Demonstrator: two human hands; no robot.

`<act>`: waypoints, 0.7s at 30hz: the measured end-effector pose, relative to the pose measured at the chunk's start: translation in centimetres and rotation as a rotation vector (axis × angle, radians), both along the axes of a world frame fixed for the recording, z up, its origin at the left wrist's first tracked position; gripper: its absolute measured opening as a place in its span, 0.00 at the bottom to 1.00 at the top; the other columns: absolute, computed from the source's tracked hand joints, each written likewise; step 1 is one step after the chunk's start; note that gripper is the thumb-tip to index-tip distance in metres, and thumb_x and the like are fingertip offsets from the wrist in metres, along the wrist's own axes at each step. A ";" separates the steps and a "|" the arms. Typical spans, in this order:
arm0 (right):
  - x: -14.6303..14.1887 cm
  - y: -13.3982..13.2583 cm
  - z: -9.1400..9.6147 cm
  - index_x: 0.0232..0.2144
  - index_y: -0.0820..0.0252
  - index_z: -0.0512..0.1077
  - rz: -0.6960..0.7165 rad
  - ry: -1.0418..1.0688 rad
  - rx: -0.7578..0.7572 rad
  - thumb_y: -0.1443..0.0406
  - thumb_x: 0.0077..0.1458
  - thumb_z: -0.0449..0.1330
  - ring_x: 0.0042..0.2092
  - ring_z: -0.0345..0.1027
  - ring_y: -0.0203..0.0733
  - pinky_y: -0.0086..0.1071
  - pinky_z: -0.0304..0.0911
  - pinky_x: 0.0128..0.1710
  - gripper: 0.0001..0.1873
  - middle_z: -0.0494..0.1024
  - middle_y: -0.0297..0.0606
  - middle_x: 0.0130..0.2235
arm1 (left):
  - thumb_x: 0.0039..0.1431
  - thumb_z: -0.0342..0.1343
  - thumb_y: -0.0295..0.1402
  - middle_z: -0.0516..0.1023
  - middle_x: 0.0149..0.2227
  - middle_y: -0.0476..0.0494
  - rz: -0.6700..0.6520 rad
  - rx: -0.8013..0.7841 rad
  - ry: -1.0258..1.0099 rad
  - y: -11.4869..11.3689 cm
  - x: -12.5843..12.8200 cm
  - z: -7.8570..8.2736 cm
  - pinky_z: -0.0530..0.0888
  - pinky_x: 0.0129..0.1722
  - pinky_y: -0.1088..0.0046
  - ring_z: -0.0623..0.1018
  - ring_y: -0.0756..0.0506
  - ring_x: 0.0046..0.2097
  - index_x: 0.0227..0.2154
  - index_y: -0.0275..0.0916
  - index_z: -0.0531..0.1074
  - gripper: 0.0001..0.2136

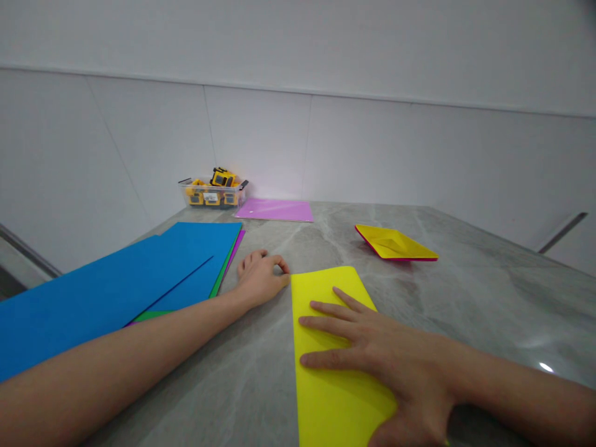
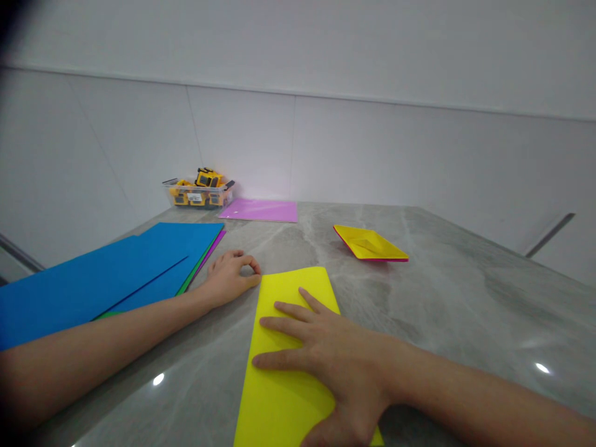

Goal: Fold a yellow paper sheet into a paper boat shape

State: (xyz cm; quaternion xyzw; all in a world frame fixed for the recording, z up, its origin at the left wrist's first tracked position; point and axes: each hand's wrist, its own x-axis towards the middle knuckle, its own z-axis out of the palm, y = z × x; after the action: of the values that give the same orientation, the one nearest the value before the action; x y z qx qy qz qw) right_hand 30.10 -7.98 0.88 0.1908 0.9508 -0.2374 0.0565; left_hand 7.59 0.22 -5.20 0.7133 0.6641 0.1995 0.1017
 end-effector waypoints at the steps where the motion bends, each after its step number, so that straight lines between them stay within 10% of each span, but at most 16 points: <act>1: 0.0 0.0 0.0 0.62 0.51 0.56 -0.002 0.002 0.001 0.55 0.39 0.66 0.65 0.39 0.67 0.65 0.24 0.59 0.47 0.51 0.49 0.65 | 0.49 0.58 0.37 0.68 0.54 0.42 -0.001 -0.001 -0.001 0.0 0.0 0.0 0.57 0.56 0.51 0.62 0.35 0.60 0.34 0.49 0.77 0.08; 21: 0.0 0.1 -0.5 0.63 0.49 0.54 -0.003 -0.030 0.021 0.54 0.40 0.66 0.66 0.37 0.66 0.65 0.24 0.59 0.48 0.49 0.47 0.66 | 0.49 0.57 0.37 0.68 0.53 0.42 -0.015 0.000 -0.009 -0.3 0.1 0.3 0.57 0.56 0.51 0.62 0.35 0.59 0.35 0.54 0.78 0.10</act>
State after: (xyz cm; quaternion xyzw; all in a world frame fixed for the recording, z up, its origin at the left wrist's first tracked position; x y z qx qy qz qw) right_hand 30.05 -7.89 0.40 0.1963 0.9521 -0.2244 0.0683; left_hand 7.65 -0.10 -4.94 0.7172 0.6584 0.2020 0.1061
